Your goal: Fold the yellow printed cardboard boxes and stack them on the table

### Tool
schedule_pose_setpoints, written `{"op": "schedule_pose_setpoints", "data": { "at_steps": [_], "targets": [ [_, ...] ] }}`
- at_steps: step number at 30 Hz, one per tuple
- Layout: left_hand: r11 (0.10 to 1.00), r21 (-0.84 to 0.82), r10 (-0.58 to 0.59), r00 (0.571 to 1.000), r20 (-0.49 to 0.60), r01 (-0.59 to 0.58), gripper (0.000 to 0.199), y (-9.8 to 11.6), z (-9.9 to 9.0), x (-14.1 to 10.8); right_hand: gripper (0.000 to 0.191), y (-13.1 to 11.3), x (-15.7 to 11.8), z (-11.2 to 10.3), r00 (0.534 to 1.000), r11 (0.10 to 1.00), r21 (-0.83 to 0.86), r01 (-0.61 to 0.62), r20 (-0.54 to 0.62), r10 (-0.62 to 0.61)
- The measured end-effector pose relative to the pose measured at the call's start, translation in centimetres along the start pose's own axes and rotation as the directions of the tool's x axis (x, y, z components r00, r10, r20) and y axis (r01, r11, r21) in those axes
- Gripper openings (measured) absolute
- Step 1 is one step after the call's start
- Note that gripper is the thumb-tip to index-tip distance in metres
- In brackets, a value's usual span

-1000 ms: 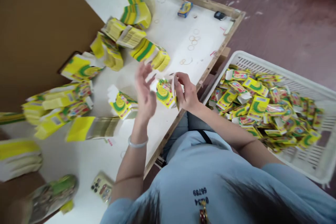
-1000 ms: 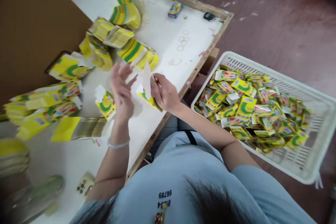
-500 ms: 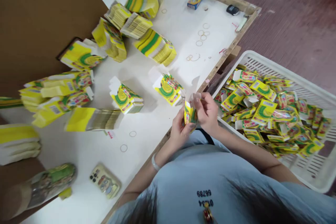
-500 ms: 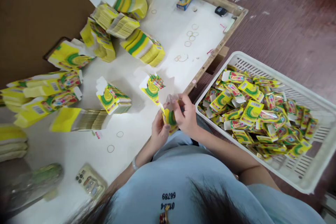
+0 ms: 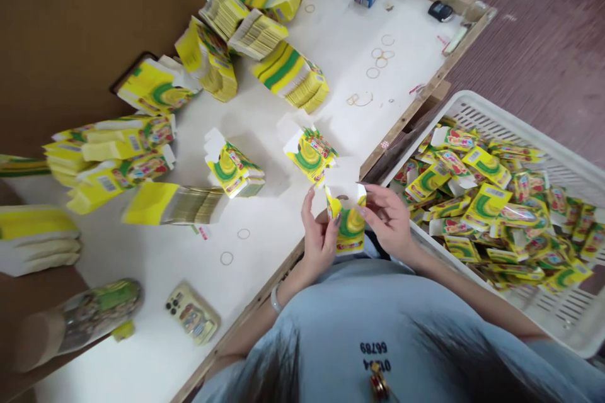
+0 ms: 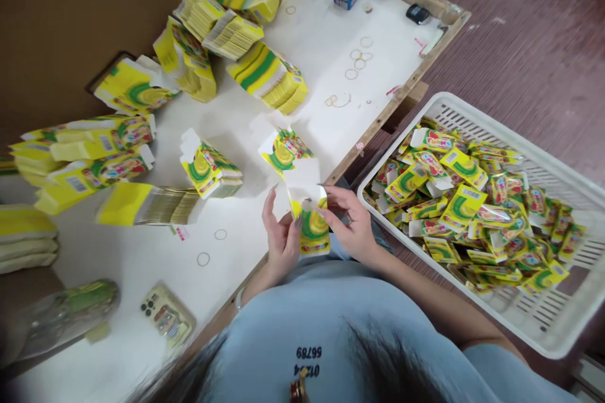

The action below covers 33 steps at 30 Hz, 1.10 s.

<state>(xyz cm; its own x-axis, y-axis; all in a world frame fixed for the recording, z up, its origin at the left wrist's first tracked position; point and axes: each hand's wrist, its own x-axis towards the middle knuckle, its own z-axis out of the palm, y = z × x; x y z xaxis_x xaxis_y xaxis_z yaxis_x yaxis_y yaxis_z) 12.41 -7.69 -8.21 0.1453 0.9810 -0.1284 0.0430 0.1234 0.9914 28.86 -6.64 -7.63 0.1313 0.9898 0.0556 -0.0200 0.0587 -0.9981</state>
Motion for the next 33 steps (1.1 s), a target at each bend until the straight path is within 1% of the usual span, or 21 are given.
{"op": "schedule_pose_setpoints", "data": {
  "at_steps": [2,5,7,9,10,12,13,14,16,17,18,19,20,21,23,24,26,29,30,31,33],
  "targets": [
    [1.000,-0.017,-0.014,0.997,0.080,0.015,0.069,0.1,-0.4,-0.6,0.034,-0.2,-0.2,-1.0,0.996,1.000,-0.029,-0.008,0.094,0.010],
    [0.996,-0.020,-0.082,0.974,0.212,0.089,0.051,0.6,-0.9,-1.0,0.027,-0.6,-0.4,-2.1,0.973,0.996,-0.083,-0.034,0.225,0.052],
    [0.995,-0.022,-0.085,0.970,0.229,0.093,0.034,0.9,-1.0,-1.0,0.030,-0.5,-0.5,-2.3,0.967,0.994,-0.106,-0.020,0.250,0.046],
    [0.999,-0.021,-0.035,0.981,0.191,0.039,0.023,0.9,-0.9,-1.0,0.028,-0.3,-0.7,-2.2,0.980,0.991,-0.126,0.035,0.197,-0.009],
    [1.000,-0.023,-0.007,0.987,0.162,0.011,0.023,0.9,-0.9,-1.0,0.025,-0.2,-0.8,-2.2,0.987,0.986,-0.150,0.073,0.156,-0.049],
    [0.999,-0.028,0.019,0.992,0.122,-0.016,0.042,0.7,-0.8,-1.0,0.023,0.1,-1.0,-2.4,0.985,0.962,-0.230,0.146,0.127,-0.119],
    [1.000,-0.025,0.021,0.993,0.118,-0.018,0.053,0.6,-0.9,-1.1,0.024,0.3,-1.1,-2.7,0.974,0.946,-0.261,0.193,0.167,-0.153],
    [1.000,-0.015,0.017,0.991,0.132,-0.015,0.061,0.6,-1.0,-1.1,0.026,0.4,-1.1,-3.0,0.953,0.931,-0.266,0.249,0.241,-0.185],
    [1.000,0.024,0.007,0.984,0.177,-0.011,0.062,0.9,-1.4,-1.2,0.034,0.3,-1.0,-3.8,0.880,0.918,-0.191,0.347,0.404,-0.248],
    [0.999,0.047,0.004,0.982,0.189,-0.014,0.059,1.1,-1.6,-1.1,0.039,0.1,-1.0,-4.1,0.851,0.921,-0.140,0.363,0.453,-0.267],
    [0.997,0.069,0.000,0.982,0.191,-0.014,0.055,1.4,-1.7,-1.1,0.043,-0.1,-1.1,-4.3,0.843,0.935,-0.104,0.338,0.475,-0.252],
    [0.996,0.089,-0.006,0.983,0.183,-0.010,0.050,1.7,-1.9,-1.0,0.044,-0.4,-1.1,-4.4,0.856,0.961,-0.089,0.261,0.481,-0.188],
    [0.995,0.104,-0.013,0.986,0.167,-0.005,0.045,2.0,-1.9,-0.9,0.045,-0.8,-1.3,-4.3,0.872,0.987,-0.086,0.138,0.484,-0.080],
    [0.993,0.116,-0.020,0.988,0.153,0.002,0.041,2.3,-1.9,-0.8,0.046,-1.2,-1.4,-4.0,0.871,0.997,-0.083,-0.010,0.489,0.049],
    [0.992,0.128,-0.030,0.989,0.141,0.012,0.041,2.7,-1.8,-0.7,0.049,-2.0,-1.6,-3.3,0.816,0.959,-0.061,-0.278,0.511,0.270],
    [0.991,0.132,-0.035,0.990,0.139,0.016,0.041,2.7,-1.7,-0.7,0.048,-2.3,-1.7,-3.0,0.785,0.931,-0.042,-0.363,0.525,0.330],
    [0.989,0.149,-0.044,0.989,0.138,0.023,0.042,2.7,-1.6,-0.8,0.041,-2.8,-1.5,-2.5,0.759,0.899,-0.006,-0.439,0.533,0.374],
    [0.984,0.177,-0.040,0.988,0.149,0.013,0.043,2.4,-1.8,-0.8,0.038,-3.1,-0.8,-2.6,0.769,0.884,0.038,-0.467,0.511,0.384],
    [0.982,0.188,-0.029,0.988,0.154,0.000,0.043,2.3,-2.0,-0.9,0.040,-3.1,-0.5,-2.8,0.762,0.876,0.055,-0.479,0.522,0.383],
    [0.980,0.198,-0.013,0.987,0.160,-0.019,0.044,2.2,-2.2,-0.9,0.042,-3.0,-0.3,-3.1,0.742,0.864,0.075,-0.497,0.553,0.379],
    [0.973,0.222,0.027,0.983,0.181,-0.068,0.046,2.1,-2.5,-1.1,0.045,-2.7,0.0,-3.6,0.678,0.828,0.114,-0.550,0.640,0.362]
  ]
}}
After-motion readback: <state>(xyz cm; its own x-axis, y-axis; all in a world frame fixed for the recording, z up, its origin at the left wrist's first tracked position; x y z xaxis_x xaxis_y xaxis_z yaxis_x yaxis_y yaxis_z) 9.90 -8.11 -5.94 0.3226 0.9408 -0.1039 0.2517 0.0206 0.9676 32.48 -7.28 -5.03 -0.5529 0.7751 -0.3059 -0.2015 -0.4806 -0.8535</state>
